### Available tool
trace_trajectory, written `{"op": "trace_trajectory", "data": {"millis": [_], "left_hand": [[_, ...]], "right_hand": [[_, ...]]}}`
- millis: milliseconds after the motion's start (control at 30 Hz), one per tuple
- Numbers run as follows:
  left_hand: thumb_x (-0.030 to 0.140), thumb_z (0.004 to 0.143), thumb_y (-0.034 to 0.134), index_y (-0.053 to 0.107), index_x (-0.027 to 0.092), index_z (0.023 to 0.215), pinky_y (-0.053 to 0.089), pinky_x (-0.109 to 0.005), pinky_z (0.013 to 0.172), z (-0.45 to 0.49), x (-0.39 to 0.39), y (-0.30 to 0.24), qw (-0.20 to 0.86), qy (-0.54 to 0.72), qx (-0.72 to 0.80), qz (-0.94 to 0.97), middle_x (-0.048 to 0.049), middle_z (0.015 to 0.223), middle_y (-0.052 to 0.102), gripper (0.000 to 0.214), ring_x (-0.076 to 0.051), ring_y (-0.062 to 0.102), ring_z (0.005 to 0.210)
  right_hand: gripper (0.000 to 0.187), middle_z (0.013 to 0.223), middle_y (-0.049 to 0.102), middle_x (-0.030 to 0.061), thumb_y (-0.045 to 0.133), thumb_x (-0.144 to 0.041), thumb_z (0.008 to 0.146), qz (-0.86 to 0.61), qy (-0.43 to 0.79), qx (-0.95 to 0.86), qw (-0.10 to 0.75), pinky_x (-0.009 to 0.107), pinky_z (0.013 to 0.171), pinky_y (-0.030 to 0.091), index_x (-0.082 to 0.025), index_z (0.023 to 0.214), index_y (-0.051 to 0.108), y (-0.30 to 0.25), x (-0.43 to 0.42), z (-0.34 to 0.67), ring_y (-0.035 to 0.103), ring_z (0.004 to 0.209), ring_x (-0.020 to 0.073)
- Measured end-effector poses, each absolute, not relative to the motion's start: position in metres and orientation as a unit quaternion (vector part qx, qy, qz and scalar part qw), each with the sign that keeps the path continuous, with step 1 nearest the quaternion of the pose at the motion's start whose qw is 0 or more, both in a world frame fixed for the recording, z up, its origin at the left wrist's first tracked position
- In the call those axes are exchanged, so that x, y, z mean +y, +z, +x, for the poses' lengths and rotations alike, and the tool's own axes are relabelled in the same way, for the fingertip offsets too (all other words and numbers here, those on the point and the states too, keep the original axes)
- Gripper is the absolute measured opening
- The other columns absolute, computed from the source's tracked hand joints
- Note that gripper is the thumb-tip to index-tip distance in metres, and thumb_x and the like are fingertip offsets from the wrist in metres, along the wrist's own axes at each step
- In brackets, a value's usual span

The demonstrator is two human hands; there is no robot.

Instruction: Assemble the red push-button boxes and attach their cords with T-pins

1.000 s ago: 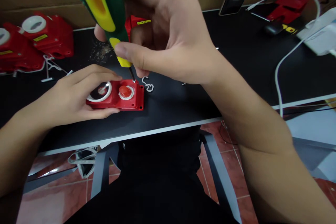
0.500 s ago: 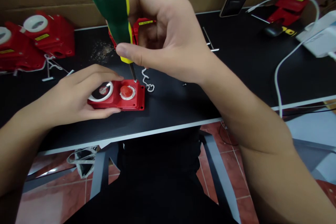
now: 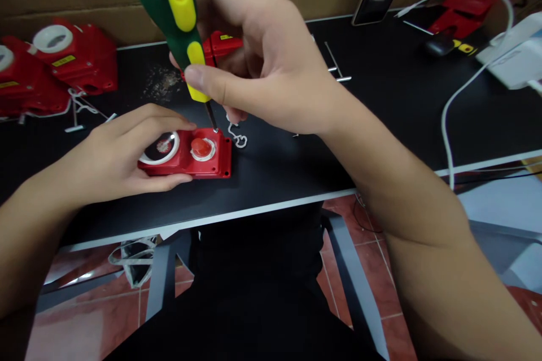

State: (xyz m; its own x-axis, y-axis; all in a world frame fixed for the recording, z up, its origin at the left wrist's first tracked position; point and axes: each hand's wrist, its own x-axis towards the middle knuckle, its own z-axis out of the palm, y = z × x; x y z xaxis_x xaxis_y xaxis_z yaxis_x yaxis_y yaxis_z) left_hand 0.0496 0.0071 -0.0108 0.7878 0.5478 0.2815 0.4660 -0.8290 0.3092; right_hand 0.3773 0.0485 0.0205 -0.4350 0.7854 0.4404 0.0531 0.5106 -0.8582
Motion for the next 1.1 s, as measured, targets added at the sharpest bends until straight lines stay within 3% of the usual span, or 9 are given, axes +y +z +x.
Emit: {"op": "trace_trajectory", "data": {"millis": [133, 300, 433, 700, 833, 933, 1100], "left_hand": [[0.060, 0.131, 0.072, 0.065, 0.038, 0.178, 0.077, -0.061, 0.127, 0.050, 0.007, -0.010, 0.106, 0.183, 0.263, 0.941, -0.0129, 0.160, 0.083, 0.052, -0.041, 0.087, 0.144], [0.060, 0.130, 0.073, 0.064, 0.040, 0.179, 0.079, -0.063, 0.124, 0.050, 0.008, -0.011, 0.104, 0.184, 0.265, 0.941, -0.0119, 0.160, 0.083, 0.054, -0.041, 0.088, 0.142], [0.061, 0.127, 0.075, 0.063, 0.045, 0.181, 0.079, -0.066, 0.124, 0.050, 0.008, -0.011, 0.108, 0.184, 0.270, 0.939, -0.0105, 0.161, 0.084, 0.058, -0.043, 0.088, 0.141], [0.061, 0.127, 0.075, 0.063, 0.044, 0.182, 0.079, -0.065, 0.125, 0.049, 0.008, -0.011, 0.111, 0.182, 0.271, 0.939, -0.0110, 0.162, 0.083, 0.058, -0.042, 0.087, 0.143], [0.060, 0.127, 0.076, 0.064, 0.044, 0.181, 0.079, -0.066, 0.125, 0.049, 0.008, -0.012, 0.114, 0.184, 0.269, 0.938, -0.0113, 0.161, 0.083, 0.058, -0.043, 0.087, 0.143], [0.061, 0.129, 0.074, 0.064, 0.042, 0.180, 0.078, -0.064, 0.127, 0.050, 0.008, -0.012, 0.110, 0.183, 0.266, 0.940, -0.0116, 0.162, 0.083, 0.055, -0.042, 0.087, 0.145], [0.059, 0.127, 0.076, 0.065, 0.041, 0.180, 0.078, -0.064, 0.127, 0.050, 0.008, -0.012, 0.109, 0.186, 0.267, 0.939, -0.0112, 0.163, 0.083, 0.057, -0.042, 0.087, 0.144]], "right_hand": [[0.022, 0.128, 0.095, 0.0005, 0.103, -0.042, 0.101, -0.275, 0.419, -0.745, 0.440, 0.041, 0.060, 0.079, -0.046, 0.122, 0.097, 0.025, 0.044, 0.381, 0.093, 0.119, 0.0381], [0.034, 0.129, 0.097, -0.0030, 0.109, -0.036, 0.096, -0.269, 0.410, -0.757, 0.433, 0.046, 0.065, 0.084, -0.048, 0.126, 0.101, 0.022, 0.049, 0.383, 0.098, 0.119, 0.0405], [0.026, 0.128, 0.098, -0.0031, 0.106, -0.034, 0.096, -0.257, 0.405, -0.752, 0.452, 0.047, 0.061, 0.083, -0.046, 0.118, 0.101, 0.021, 0.051, 0.381, 0.098, 0.111, 0.0387], [0.020, 0.135, 0.097, -0.0065, 0.105, -0.035, 0.097, -0.253, 0.401, -0.747, 0.467, 0.046, 0.069, 0.083, -0.049, 0.110, 0.098, 0.018, 0.049, 0.374, 0.096, 0.120, 0.0359], [0.022, 0.120, 0.093, -0.0016, 0.112, -0.044, 0.094, -0.250, 0.377, -0.754, 0.476, 0.046, 0.059, 0.075, -0.049, 0.110, 0.098, 0.013, 0.056, 0.375, 0.091, 0.102, 0.0330], [0.035, 0.113, 0.088, 0.0014, 0.121, -0.060, 0.084, -0.253, 0.372, -0.754, 0.479, 0.045, 0.056, 0.070, -0.045, 0.102, 0.095, 0.011, 0.058, 0.375, 0.085, 0.094, 0.0317], [0.036, 0.116, 0.090, -0.0004, 0.118, -0.066, 0.088, -0.279, 0.363, -0.749, 0.479, 0.048, 0.060, 0.069, -0.043, 0.096, 0.091, 0.007, 0.056, 0.372, 0.073, 0.075, 0.0256]]}}
